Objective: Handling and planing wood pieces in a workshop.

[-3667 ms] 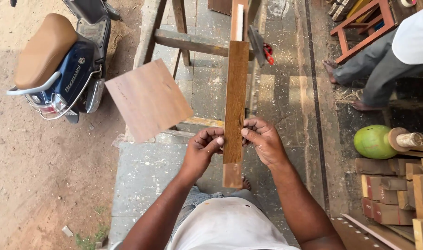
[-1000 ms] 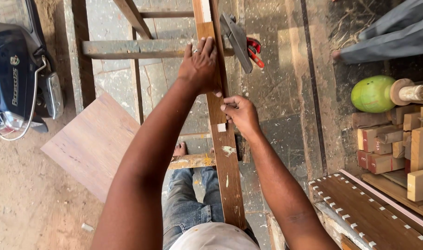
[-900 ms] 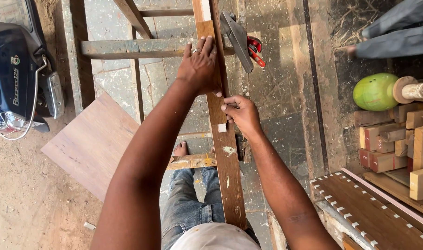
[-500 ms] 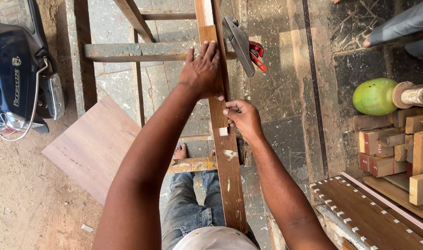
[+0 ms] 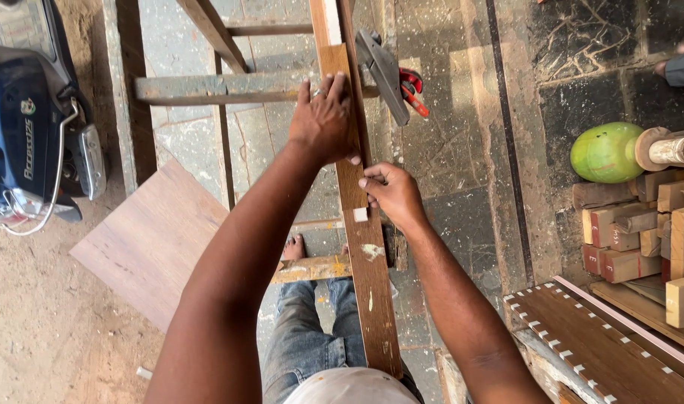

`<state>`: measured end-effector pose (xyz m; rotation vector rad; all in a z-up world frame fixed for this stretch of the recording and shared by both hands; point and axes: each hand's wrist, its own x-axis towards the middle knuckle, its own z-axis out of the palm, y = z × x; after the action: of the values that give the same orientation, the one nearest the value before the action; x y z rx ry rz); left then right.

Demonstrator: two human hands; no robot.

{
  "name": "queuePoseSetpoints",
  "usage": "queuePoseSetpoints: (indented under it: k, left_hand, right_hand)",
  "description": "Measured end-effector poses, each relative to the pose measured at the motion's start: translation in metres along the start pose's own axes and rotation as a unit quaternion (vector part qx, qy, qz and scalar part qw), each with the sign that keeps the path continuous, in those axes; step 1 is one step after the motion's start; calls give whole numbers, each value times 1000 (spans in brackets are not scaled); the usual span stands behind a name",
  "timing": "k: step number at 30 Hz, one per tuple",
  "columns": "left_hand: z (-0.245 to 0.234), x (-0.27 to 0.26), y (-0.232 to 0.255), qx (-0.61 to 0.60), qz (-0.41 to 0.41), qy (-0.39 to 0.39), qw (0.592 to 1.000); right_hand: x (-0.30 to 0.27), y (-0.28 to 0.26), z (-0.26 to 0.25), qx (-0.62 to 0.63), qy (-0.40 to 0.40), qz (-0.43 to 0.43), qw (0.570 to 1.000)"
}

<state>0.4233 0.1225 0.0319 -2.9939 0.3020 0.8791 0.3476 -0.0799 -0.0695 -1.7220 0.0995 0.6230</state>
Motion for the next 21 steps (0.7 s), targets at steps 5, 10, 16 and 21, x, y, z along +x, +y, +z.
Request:
queuePoseSetpoints:
  k: [5, 10, 16, 21]
  left_hand:
    - [-12, -12, 2, 28, 16, -23, 999]
    - [-22, -21, 11, 55, 14, -88, 995]
    - [-18, -18, 12, 72, 3, -91, 993]
    - [-16, -14, 9, 58, 8, -82, 995]
  right_hand:
    - [14, -83, -18, -304, 47, -51, 950]
    - [98, -97, -55, -483, 186, -287, 806]
    - [135, -89, -57, -410, 22, -173, 895]
    - [70, -97, -34, -271, 64, -157, 947]
